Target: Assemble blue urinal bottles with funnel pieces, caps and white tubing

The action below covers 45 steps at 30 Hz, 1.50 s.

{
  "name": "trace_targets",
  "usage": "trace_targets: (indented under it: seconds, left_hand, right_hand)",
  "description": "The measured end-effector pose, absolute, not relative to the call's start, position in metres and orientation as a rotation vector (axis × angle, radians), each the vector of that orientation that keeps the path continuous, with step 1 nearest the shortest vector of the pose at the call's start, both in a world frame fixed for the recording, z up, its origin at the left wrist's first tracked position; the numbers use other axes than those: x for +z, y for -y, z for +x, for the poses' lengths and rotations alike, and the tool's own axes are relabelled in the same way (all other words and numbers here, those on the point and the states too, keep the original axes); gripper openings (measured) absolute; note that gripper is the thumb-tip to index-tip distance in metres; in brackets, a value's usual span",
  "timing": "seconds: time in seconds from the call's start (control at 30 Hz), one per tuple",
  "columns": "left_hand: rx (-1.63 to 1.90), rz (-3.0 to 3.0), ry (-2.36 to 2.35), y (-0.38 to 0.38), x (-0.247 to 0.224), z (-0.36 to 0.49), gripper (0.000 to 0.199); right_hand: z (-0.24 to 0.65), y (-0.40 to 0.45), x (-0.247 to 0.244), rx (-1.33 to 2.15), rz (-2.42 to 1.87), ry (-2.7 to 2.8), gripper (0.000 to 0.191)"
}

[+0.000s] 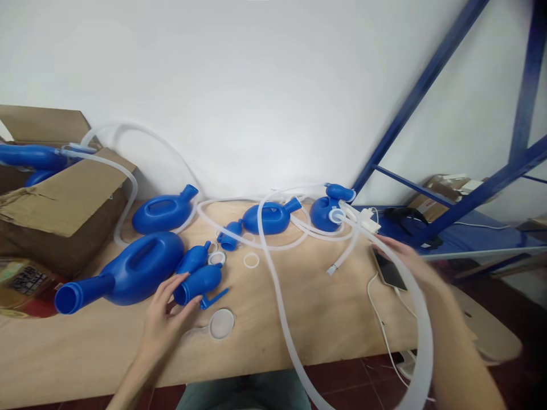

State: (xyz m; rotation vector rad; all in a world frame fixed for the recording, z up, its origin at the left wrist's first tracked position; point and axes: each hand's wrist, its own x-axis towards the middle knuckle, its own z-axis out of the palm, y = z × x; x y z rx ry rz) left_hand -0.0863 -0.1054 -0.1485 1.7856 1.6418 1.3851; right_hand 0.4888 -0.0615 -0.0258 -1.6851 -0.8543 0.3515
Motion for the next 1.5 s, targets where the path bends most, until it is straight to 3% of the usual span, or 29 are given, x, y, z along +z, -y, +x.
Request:
trace_targets:
  seconds: [0.07,0.23,0.3,0.37,0.43,0.63,0.83,0.97,1.07,1.13,1.33,1.5]
  left_hand:
    - [1.420,1.723,-1.591,0.094,-0.130,-0.081,0.060]
    - [1.300,1.790,-1.442,0.081,-0.089,-0.044,0.059]
    - [1.222,1.790,-1.304,0.086,-0.080,-0.020,0.058]
    - [1.132,1.766,-1.188,0.097,-0.079,0.004,0.057]
    - [1.077,1.718,-1.126,0.107,-0.083,0.021,0.058]
    - [1.075,1.391,-1.071,0.126,-0.113,0.013,0.067]
    - [0.986,1.474,-1.187,0.119,-0.124,-0.020,0.065]
    - [0.549,2.003,-1.434,0.104,-0.124,-0.038,0.060]
    - [0.087,2.305,-1.342,0.106,-0.131,-0.050,0.063]
    - [0.023,2.349,-1.252,0.109,-0.138,-0.049,0.060]
    - [0.366,2.555,-1.211,0.091,-0.159,-0.013,0.050]
    - [0.194,2.575,-1.706,0.040,-0.137,-0.007,0.053]
  right_hand:
    - [0.514,0.102,-0.006,0.575,-1.707,0.832,0.027]
    - [0.462,0.182,0.023,0.170,-1.665,1.265,0.060]
    - [0.391,0.197,0.004,0.218,-1.632,1.571,0.054]
    - [0.317,0.199,-0.029,0.281,-1.540,1.814,0.080]
    - [0.260,0.190,-0.065,0.347,-1.449,1.901,0.093]
    - [0.202,0.168,-0.123,0.359,-1.307,1.524,0.057]
    - [0.180,0.160,-0.145,0.519,-1.182,1.303,0.058]
    - [0.204,0.123,-0.161,0.778,-1.198,1.101,0.052]
    - [0.241,0.094,-0.164,0.817,-1.220,1.036,0.055]
    - [0.264,0.079,-0.160,0.790,-1.234,1.081,0.056]
    - [0.276,0.035,-0.111,0.605,-1.150,1.127,0.058]
    - [0.243,-0.003,-0.040,0.483,-0.916,1.247,0.054]
